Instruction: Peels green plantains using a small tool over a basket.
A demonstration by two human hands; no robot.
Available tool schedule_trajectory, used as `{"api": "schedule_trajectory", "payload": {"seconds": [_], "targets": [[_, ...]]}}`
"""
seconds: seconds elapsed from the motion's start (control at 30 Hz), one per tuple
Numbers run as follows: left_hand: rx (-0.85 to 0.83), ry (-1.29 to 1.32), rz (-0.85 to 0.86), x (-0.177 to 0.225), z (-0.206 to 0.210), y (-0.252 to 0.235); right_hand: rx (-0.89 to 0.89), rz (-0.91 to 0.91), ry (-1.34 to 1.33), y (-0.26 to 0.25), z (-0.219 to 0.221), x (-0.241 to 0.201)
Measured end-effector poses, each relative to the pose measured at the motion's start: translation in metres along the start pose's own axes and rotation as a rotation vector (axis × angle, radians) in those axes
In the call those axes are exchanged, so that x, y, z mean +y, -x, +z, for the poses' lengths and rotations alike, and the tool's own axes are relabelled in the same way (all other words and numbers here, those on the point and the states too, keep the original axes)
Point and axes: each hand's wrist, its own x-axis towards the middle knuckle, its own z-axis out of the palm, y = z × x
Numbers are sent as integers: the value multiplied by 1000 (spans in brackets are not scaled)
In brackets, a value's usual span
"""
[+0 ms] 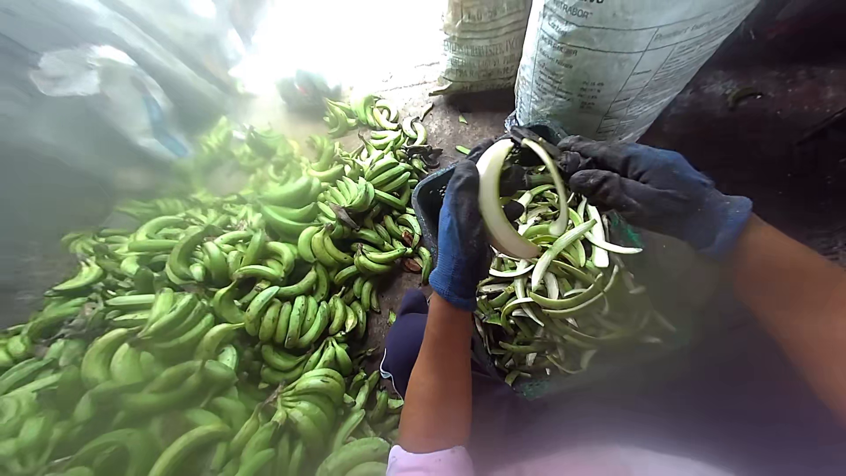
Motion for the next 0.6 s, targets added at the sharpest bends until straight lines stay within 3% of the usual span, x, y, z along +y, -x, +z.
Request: {"api": "schedule_trajectory", "payload": {"seconds": [0.1, 0.23, 0.33, 0.43, 0.5, 0.6], "targets": [[34, 32, 48, 3, -13, -4, 7, 31, 21, -2, -2, 8], [102, 33, 138, 2, -23, -8, -58, -364, 15, -2, -1, 0], [137, 123, 85, 2, -20, -9, -161, -472, 102, 5, 7, -7], [118, 23, 52, 1, -3, 1, -169, -487, 146, 1, 12, -9], [53, -146, 77, -1, 1, 9, -101, -483, 110, -7, 11, -11], [11, -275, -21, 8, -5, 26, -4, -407, 82, -20, -2, -7]]}}
